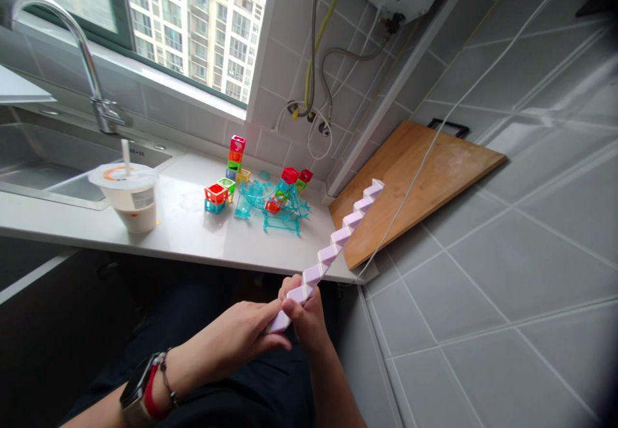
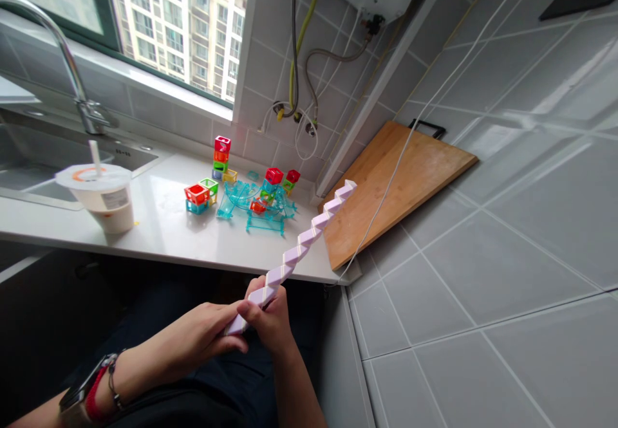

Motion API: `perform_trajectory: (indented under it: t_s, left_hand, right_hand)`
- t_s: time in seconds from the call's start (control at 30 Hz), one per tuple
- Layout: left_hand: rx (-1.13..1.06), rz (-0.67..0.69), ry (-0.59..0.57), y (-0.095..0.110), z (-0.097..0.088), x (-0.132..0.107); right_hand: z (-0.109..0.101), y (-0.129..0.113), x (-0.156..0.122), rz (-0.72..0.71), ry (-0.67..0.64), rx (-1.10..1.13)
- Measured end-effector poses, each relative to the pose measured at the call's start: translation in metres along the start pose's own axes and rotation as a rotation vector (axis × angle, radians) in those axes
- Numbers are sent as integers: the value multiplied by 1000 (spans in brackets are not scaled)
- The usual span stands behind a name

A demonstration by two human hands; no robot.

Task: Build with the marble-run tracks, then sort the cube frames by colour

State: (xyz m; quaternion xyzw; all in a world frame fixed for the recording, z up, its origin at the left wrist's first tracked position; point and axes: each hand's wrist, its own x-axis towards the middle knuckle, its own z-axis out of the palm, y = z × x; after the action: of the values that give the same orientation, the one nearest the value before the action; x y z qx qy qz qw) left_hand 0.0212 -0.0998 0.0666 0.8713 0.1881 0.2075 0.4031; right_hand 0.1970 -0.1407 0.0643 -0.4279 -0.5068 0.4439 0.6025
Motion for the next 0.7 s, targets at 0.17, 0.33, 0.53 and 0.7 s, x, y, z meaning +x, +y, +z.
perform_trajectory:
  t_s: [0.17, 0.33, 0.53, 0.7]
  left_hand:
    - [-225, -102, 6, 4, -3, 5]
    - [-318, -163, -20, 4, -9, 3]
    - [-593, -285, -167, -1, -6, 3]
    - [-541, -287, -44, -8, 2, 6]
  right_hand:
    - [7, 1, 6, -90, 7, 88]
    - [12, 9, 9, -16, 102, 219]
    - [17, 19, 10, -48, 218, 246]
    - [18, 22, 9, -27, 379, 48]
